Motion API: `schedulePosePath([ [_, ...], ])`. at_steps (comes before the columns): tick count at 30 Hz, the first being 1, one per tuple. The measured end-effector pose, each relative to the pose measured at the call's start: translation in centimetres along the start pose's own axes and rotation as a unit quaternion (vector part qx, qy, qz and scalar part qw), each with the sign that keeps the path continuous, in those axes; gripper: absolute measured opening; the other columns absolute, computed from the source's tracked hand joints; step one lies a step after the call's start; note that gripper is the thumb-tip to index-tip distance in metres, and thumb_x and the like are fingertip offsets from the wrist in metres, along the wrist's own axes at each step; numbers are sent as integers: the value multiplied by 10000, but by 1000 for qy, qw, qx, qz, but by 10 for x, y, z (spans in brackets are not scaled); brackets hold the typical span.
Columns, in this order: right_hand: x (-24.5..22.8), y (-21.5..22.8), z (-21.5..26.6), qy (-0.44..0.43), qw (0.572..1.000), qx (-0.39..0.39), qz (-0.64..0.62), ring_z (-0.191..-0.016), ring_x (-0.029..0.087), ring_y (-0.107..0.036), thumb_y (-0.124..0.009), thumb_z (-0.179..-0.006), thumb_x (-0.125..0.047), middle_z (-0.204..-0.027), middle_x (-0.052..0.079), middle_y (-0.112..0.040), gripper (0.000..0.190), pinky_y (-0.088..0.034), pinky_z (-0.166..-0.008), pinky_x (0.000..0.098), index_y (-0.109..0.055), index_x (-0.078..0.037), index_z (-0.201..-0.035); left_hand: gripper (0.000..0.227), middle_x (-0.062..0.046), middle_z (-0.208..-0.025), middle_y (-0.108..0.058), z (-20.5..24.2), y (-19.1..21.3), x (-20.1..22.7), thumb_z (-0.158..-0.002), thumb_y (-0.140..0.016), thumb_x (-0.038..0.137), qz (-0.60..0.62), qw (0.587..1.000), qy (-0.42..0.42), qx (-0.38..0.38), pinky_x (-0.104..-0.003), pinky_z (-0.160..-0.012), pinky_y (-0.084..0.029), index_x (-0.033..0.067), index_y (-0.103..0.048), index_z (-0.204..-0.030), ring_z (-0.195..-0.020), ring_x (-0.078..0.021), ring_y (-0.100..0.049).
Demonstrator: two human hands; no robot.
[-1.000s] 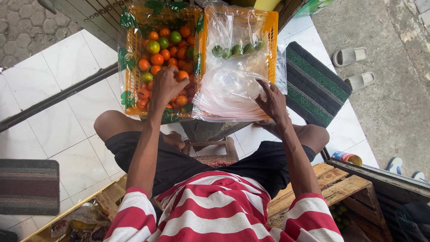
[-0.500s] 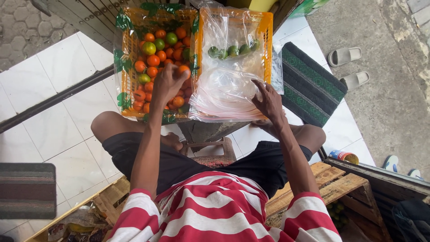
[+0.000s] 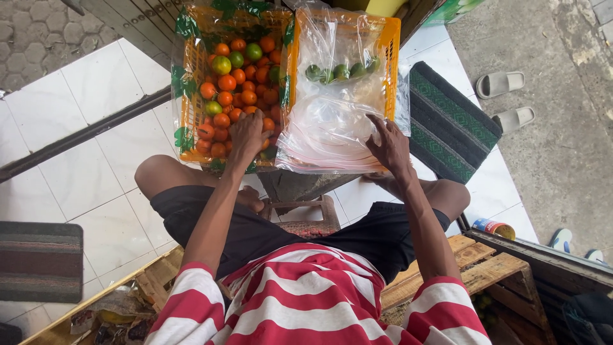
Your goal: The person places small green citrus fruits one by one from a crate into a clear plastic bag and then pulls the bag open further.
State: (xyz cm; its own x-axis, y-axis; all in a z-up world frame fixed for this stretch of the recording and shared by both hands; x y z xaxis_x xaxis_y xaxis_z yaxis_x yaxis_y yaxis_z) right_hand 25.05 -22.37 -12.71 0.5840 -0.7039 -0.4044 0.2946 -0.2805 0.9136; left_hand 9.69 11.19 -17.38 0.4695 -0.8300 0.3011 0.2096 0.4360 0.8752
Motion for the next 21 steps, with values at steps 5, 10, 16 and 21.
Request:
schedulePosePath([
  [5,1,-1,0,1,1000,8,-2,-848,415,-673,-659,-891,-213,-843,197,-605,601,-559,-651,502,-528,-322,-1467,448,-159,-1076,-719,0,-4,5,-905,-761,388,-39,999,-4,19,-549,-817,-566,84,-558,-1164,-1160,-342,-609],
  [10,2,-2,0,-1,1000,3,8,-865,414,-675,-657,-886,-222,-846,194,-604,602,-560,-665,511,-528,-323,-1466,518,-176,-1008,-721,10,13,13,-870,-797,409,-46,997,-2,58,-567,-765,-570,51,-573,-1170,-1089,-355,-651],
  [16,-2,0,-1,-4,1000,2,-2,-877,426,-676,-661,-889,-225,-860,202,-613,598,-559,-677,526,-528,-324,-1464,465,-232,-957,-728,12,20,2,-854,-797,406,57,998,-29,21,-613,-754,-546,27,-670,-1091,-1000,-448,-678],
  [21,1,0,1,5,1000,3,1,-874,424,-673,-667,-888,-224,-860,207,-611,601,-565,-668,514,-532,-323,-1465,297,-184,-864,-729,-18,69,-74,-1014,-625,318,18,991,72,113,-561,-701,-577,41,-672,-1112,-876,-427,-729],
])
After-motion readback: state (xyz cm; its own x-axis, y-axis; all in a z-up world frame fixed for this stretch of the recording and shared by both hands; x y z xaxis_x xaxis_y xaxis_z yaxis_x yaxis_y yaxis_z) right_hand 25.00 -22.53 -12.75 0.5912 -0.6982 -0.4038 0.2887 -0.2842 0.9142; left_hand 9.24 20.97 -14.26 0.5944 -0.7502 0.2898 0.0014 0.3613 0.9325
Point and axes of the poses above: each hand's wrist, its own z-axis away from the middle knuckle, its own y-axis out of the back of the hand, x = y × z, the point moved 8 cm from there along -z, towards the middle knuckle
